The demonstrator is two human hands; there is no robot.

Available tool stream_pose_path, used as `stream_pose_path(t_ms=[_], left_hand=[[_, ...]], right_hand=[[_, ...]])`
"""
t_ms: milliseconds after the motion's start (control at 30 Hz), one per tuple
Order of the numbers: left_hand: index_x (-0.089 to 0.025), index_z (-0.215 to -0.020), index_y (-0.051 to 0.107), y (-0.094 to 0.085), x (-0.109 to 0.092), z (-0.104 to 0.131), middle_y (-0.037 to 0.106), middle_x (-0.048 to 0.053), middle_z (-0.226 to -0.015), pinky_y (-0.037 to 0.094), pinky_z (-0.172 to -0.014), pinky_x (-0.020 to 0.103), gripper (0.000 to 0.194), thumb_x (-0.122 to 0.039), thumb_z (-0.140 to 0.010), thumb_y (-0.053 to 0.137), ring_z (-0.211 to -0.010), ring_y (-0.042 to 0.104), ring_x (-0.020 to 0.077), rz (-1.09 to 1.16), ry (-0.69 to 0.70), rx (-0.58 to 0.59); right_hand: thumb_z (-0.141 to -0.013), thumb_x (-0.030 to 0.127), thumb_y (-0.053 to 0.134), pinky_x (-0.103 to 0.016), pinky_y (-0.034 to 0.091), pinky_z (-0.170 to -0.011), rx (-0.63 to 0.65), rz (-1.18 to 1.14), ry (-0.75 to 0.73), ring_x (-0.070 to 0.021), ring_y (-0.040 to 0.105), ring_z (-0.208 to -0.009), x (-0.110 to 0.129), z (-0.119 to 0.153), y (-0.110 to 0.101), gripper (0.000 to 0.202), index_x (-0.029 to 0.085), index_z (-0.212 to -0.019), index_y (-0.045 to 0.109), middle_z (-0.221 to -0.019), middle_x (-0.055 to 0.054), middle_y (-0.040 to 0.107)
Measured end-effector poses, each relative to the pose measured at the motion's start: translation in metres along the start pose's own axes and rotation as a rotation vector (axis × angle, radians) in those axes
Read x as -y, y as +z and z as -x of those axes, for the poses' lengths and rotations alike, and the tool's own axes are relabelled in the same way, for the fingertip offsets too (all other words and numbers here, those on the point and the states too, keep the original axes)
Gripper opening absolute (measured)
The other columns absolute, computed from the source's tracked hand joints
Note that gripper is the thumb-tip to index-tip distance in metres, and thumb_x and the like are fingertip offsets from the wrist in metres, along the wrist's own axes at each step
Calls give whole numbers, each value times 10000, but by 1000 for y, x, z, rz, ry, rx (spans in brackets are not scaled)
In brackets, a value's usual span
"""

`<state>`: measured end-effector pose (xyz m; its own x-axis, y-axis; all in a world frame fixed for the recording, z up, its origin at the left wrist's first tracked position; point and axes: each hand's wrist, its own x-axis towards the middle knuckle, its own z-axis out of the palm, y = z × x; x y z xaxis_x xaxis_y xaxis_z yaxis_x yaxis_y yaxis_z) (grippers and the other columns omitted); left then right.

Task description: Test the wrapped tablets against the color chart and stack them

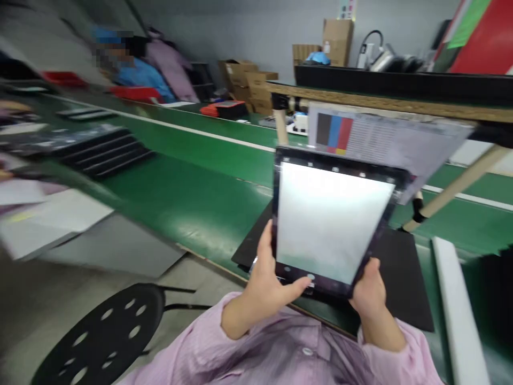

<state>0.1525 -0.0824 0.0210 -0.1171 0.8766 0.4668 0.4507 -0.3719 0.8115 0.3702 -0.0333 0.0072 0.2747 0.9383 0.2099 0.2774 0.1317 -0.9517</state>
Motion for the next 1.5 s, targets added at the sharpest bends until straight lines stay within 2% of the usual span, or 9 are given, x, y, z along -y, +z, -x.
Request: stream_pose_path(t_ms=[67,167,300,900,1033,1200,1300,1367,1500], left_hand=[[-279,-1748,20,1,7,0,317,251,-1746,416,-1263,637,1336,-439,-780,926,-1600,405,453,-68,14,-32],[-285,-1746,-46,3,10,-3,239,278,-1770,428,-1242,661,1396,-412,-764,938,-1598,399,472,-105,-12,-31],[-281,-1746,-55,4,8,-7,134,288,-1793,438,-1239,637,1423,-419,-751,953,-1619,355,476,-148,16,-25],[-295,-1743,-74,5,5,-9,164,287,-1778,425,-1241,640,1535,-552,-676,1000,-1601,377,479,-176,84,-7],[-249,-1749,31,4,9,-8,255,274,-1755,389,-1269,634,1391,-613,-753,930,-1610,373,451,-117,84,-35],[-239,-1582,503,-9,14,-11,619,179,-1526,484,-1223,537,735,-608,-976,696,-1436,613,354,357,27,-109],[-319,-1430,684,-14,10,-14,713,87,-1451,532,-1193,490,544,-609,-970,711,-1350,686,314,673,-264,-187],[-376,-1397,720,-12,6,-16,720,36,-1475,540,-1193,476,517,-580,-926,783,-1356,688,298,777,-411,-209],[-419,-1355,755,-3,0,-15,767,1,-1417,571,-1166,463,459,-557,-919,798,-1275,744,267,868,-472,-171]], right_hand=[[-893,987,248,-594,610,-1126,50,-204,71,-365,720,-1317,4,-2,9,924,267,-1106,786,-1002,-130,844],[-728,1034,552,-565,609,-1146,118,-507,165,-365,720,-1320,16,-4,16,818,282,-955,781,-977,-108,851],[-625,1007,698,-553,597,-1168,92,-623,244,-363,698,-1355,23,-4,17,830,273,-1002,787,-1088,-98,849],[-869,1004,250,-551,508,-1261,220,-283,34,-303,583,-1498,13,-8,7,1019,237,-1318,751,-1182,-114,830],[-852,1012,311,-569,513,-1252,216,-339,57,-322,596,-1483,13,-7,7,996,252,-1318,755,-1179,-113,830],[-897,972,348,-568,580,-1178,244,-384,80,-347,666,-1400,20,9,1,946,240,-1348,741,-1206,-116,825],[-999,857,323,-538,564,-1206,304,-377,-16,-324,592,-1487,35,23,-9,857,272,-1566,590,-1491,-81,702],[-1050,780,299,-547,482,-1285,342,-315,-164,-304,464,-1589,49,26,-18,811,336,-1727,328,-1687,-20,513],[-1092,710,282,-546,363,-1358,371,-101,-380,-290,361,-1643,76,12,-36,797,392,-1761,-11,-1786,48,327]])
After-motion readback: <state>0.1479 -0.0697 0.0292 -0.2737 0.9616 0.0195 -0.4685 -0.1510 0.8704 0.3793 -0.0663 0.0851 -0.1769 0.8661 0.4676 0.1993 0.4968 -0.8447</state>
